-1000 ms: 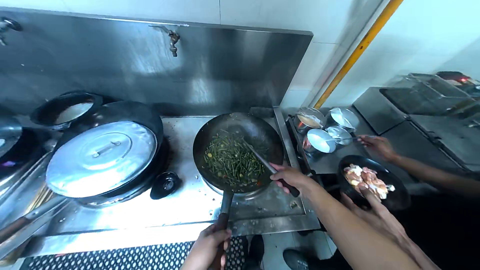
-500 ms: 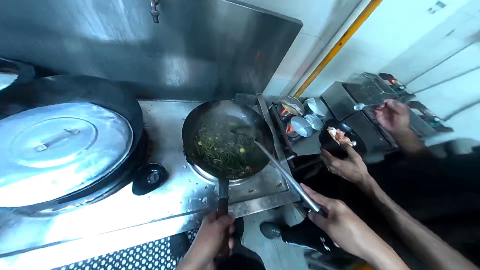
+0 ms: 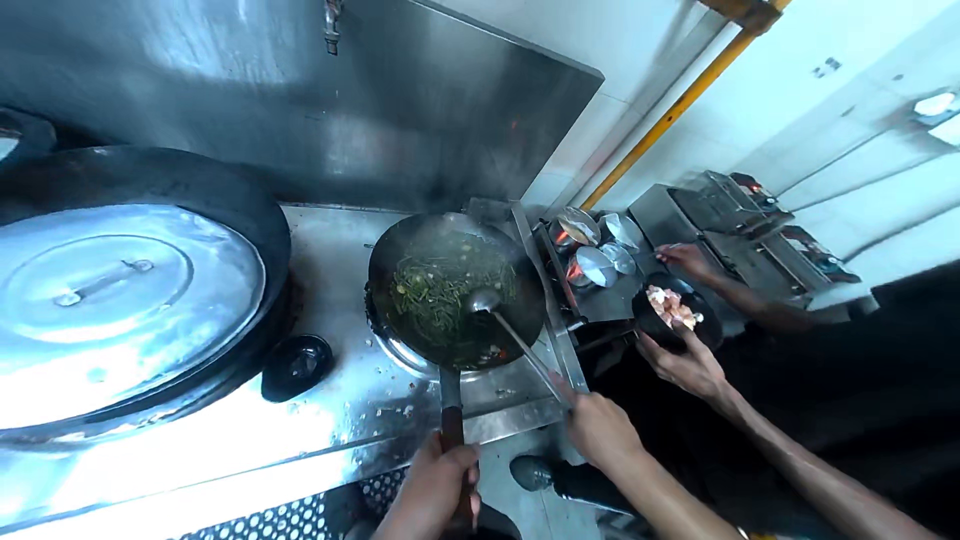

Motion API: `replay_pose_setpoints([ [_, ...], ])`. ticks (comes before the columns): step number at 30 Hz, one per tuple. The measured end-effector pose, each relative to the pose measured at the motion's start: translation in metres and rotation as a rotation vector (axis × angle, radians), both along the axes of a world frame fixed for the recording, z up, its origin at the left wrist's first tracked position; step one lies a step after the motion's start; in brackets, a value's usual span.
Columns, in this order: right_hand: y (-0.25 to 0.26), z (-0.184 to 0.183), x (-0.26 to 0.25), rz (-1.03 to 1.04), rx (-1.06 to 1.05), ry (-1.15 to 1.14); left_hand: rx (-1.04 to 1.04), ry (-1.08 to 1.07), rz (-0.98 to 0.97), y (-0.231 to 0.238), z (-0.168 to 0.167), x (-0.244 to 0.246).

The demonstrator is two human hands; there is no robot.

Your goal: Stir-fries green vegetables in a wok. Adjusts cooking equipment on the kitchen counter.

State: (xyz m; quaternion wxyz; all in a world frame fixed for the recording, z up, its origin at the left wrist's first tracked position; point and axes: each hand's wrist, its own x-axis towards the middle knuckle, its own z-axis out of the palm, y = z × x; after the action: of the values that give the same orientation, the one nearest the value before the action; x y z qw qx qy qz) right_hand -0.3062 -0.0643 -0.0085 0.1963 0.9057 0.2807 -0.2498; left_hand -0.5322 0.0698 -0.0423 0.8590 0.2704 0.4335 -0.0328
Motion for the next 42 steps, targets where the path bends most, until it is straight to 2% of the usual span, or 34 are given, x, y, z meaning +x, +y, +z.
replay_pose_setpoints([
  [2,0.006,-0.009,0.005,-0.02,0.09,0.026,0.03,0.007,0.0,-0.003,-0.007,0.001],
  [5,-0.021,-0.008,0.014,-0.13,0.327,0.237,0.099,0.1,0.033,0.0,-0.029,0.005],
  [9,-0.083,-0.023,0.024,-0.38,0.662,0.583,0.085,0.071,0.044,-0.023,0.0,0.014],
  [12,-0.101,-0.046,0.032,-0.452,0.812,0.649,0.127,0.073,0.057,-0.023,-0.026,0.016],
  [14,-0.09,-0.052,0.046,-0.435,0.84,0.604,0.162,0.103,0.072,-0.025,-0.034,0.02],
  [19,-0.029,-0.046,0.095,-0.419,0.804,0.556,0.166,0.142,0.113,-0.048,-0.024,0.039],
  [21,-0.007,-0.05,0.101,-0.486,0.848,0.694,0.166,0.136,0.144,-0.055,-0.027,0.044],
  [23,0.007,-0.055,0.095,-0.677,0.92,0.956,0.16,0.122,0.162,-0.058,-0.03,0.045],
  [25,0.011,-0.055,0.083,-0.871,0.931,1.201,0.151,0.101,0.163,-0.058,-0.033,0.045],
  [28,0.003,-0.047,0.07,-0.966,0.924,1.421,0.133,0.072,0.114,-0.05,-0.039,0.043],
  [30,-0.008,-0.039,0.063,-0.906,0.931,1.403,0.13,0.098,0.099,-0.045,-0.037,0.043],
  [34,-0.019,-0.002,0.039,-0.623,0.846,1.143,0.138,0.139,0.033,-0.028,-0.012,0.031],
  [38,-0.015,0.032,0.022,-0.39,0.718,0.905,0.175,0.112,-0.002,-0.004,-0.037,0.015],
  [42,-0.01,0.042,0.049,-0.333,0.691,0.682,0.188,0.08,-0.051,-0.002,-0.026,0.011],
])
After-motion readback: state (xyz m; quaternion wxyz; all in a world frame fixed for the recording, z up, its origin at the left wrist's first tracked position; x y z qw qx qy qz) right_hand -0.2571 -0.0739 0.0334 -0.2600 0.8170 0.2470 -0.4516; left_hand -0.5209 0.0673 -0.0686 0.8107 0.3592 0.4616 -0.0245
